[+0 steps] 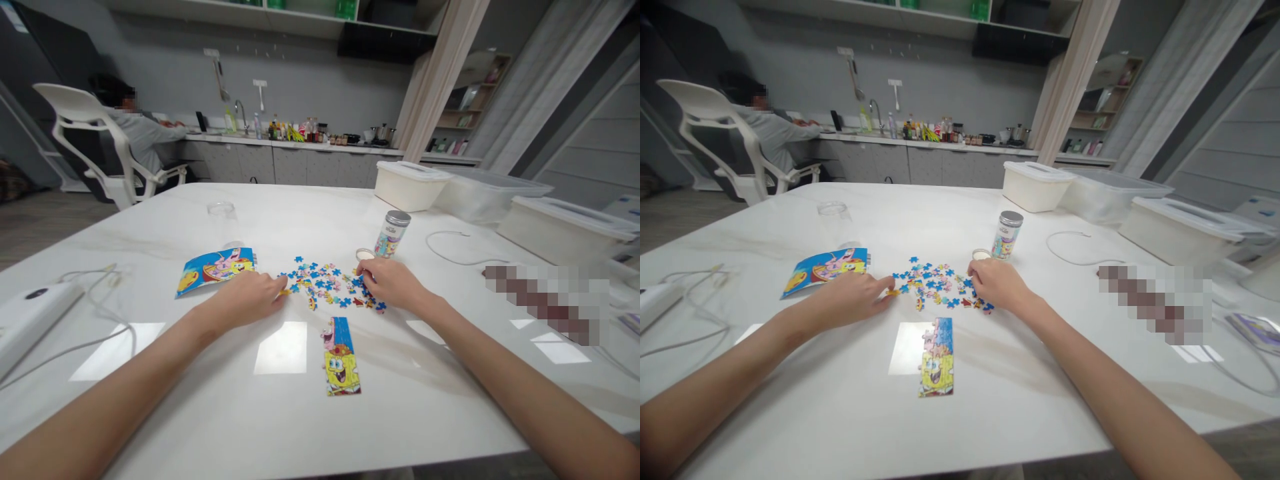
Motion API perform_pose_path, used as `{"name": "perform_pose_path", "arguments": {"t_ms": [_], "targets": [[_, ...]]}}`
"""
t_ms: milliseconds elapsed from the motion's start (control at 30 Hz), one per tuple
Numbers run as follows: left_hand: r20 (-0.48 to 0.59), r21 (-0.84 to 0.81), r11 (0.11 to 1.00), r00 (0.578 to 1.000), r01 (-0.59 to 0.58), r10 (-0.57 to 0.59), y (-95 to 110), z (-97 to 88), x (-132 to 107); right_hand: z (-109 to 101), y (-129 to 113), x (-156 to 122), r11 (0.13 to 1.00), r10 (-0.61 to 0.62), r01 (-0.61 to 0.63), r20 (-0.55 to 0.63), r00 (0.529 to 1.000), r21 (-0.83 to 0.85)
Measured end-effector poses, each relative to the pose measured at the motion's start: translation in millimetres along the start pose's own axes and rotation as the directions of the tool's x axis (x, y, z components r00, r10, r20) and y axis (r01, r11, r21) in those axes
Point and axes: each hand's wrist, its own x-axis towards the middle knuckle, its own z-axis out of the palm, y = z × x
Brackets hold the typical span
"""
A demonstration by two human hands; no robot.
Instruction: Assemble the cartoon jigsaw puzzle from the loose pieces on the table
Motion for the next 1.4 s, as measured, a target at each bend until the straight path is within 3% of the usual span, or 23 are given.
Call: {"name": "perform_pose_path", "arguments": {"t_ms": [400,933,1300,1400], "targets": [[0.134,0.059,0.998,0.99,0.035,-0.043,-0.2,-0.3,2.2,8.2,1.4,0.2,1.0,-0.013,0.014,-0.012,1.0,0.02],[0.138,0.066,0.997,0.99,0.027,-0.036,0.8,-0.2,1.9,5.2,3.8,2.3,0.988,0.107,-0.096,-0.089,0.99,0.118],[0.118,0.089,0.996,0.993,0.006,-0.017,0.3,4.2,2.1,4.0,6.4,-0.5,0.979,-0.167,0.168,-0.017,0.986,0.113],[0.107,0.09,0.996,0.994,-0.002,-0.008,0.4,4.5,1.6,-0.2,7.8,0.1,0.979,-0.036,0.055,-0.1,0.994,0.196]]}}
